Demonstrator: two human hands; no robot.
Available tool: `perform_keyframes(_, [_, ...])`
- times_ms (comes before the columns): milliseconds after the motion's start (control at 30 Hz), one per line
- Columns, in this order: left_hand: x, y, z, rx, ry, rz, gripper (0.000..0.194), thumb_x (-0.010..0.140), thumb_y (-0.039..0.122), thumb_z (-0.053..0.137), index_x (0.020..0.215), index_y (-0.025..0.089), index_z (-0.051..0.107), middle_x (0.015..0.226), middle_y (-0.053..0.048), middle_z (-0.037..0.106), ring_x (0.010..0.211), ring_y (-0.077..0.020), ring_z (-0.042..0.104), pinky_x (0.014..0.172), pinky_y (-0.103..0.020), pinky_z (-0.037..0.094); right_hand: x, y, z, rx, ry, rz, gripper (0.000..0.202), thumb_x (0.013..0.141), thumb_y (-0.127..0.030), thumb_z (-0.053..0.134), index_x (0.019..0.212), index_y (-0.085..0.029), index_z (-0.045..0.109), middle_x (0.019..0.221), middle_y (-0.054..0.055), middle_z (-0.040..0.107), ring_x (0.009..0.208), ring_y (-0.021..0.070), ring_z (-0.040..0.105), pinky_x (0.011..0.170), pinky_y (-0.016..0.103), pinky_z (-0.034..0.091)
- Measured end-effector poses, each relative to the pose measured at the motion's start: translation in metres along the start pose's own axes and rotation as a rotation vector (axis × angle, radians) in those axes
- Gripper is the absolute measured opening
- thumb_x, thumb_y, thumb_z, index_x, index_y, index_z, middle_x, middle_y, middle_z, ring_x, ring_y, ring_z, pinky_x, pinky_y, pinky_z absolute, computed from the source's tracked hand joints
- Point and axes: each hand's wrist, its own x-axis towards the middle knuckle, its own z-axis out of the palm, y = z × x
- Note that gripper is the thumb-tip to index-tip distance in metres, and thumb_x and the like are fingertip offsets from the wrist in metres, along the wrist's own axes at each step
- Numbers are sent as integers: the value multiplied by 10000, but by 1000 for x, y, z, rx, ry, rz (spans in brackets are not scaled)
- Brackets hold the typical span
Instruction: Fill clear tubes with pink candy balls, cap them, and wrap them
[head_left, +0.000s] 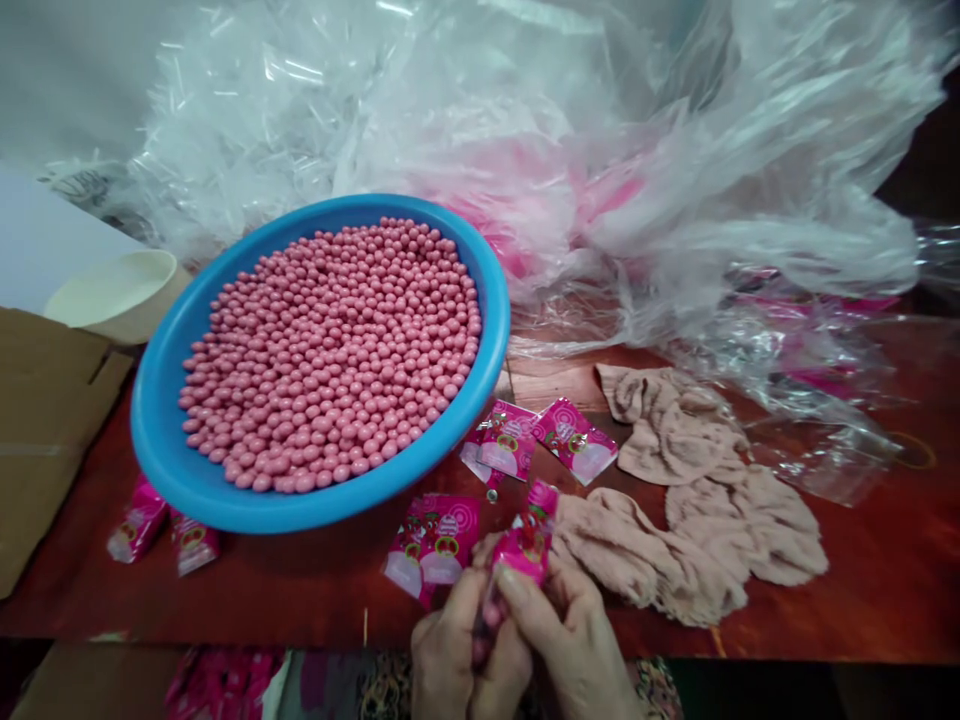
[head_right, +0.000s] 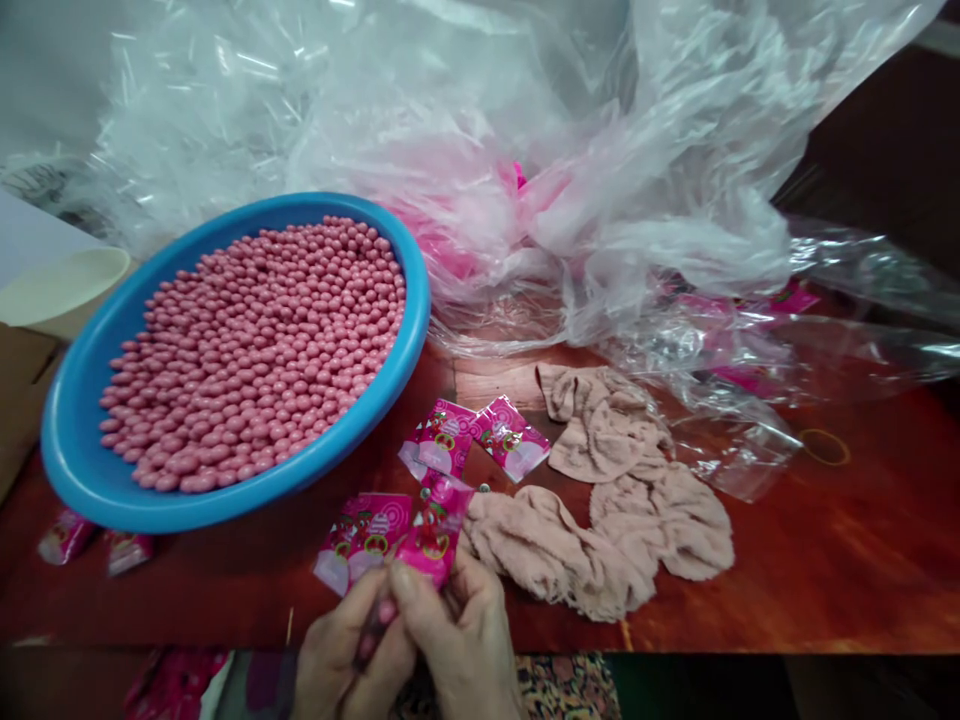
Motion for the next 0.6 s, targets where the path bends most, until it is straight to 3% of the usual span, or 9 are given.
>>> perform_keyframes(100, [3, 1, 4, -76, -61, -7, 238, 749, 394, 604, 831, 179, 662, 520, 74, 342, 458, -97, 332, 475, -200, 334, -1, -1, -3, 65, -41, 7, 351, 550, -385, 834, 751, -146, 672, 606, -13, 628, 550, 91, 563, 544, 185, 476])
perform_keyframes(233, [5, -2, 2, -154, -106, -108, 277, 772, 385, 622, 947, 181, 688, 591, 30, 468, 500, -120, 435, 467, -206, 351, -2, -11, -9, 25, -100, 14, 274, 681, -387, 763, 797, -159, 663, 636, -13, 628, 475, 55, 513, 463, 152, 426])
perform_keyframes(333, [8, -3, -13, -224, -217, 37, 185, 701, 349, 706, 781, 183, 718, 591, 12, 517, 502, -122, 437, 476, -217, 352, -3, -18, -16, -63, -112, -82, 254, 724, -396, 728, 784, -159, 659, 656, 0, 635, 560, 83, 560, 552, 179, 471])
perform_keyframes(400, [12, 0, -25, -220, -189, 121, 135, 700, 323, 710, 713, 188, 715, 632, -6, 572, 546, -130, 481, 515, -216, 374, -4, -18, -21, -179, -127, -137, 276, 749, -427, 696, 788, -155, 666, 673, 14, 651, 596, 96, 571, 598, 196, 485])
perform_keyframes(467, [17, 5, -31, -216, -116, 162, 133, 686, 301, 726, 763, 193, 730, 744, -34, 645, 647, -163, 563, 583, -222, 423, -5, -14, -26, -314, -152, -144, 329, 757, -476, 668, 841, -157, 680, 675, 21, 658, 577, 105, 571, 574, 205, 488])
perform_keyframes(533, [20, 10, -29, -273, -96, 83, 207, 639, 308, 766, 806, 189, 737, 794, -44, 683, 649, -173, 589, 598, -238, 456, -8, -8, -30, -412, -97, -163, 418, 731, -514, 672, 973, -173, 679, 785, 45, 690, 628, 139, 619, 609, 242, 520])
perform_keyframes(600, [22, 12, -22, -416, -111, -81, 240, 635, 345, 775, 797, 174, 730, 692, -26, 683, 551, -144, 565, 566, -242, 467, -10, -2, -32, -484, -26, -222, 491, 681, -533, 702, 1040, -198, 670, 891, 58, 699, 715, 178, 652, 675, 276, 543])
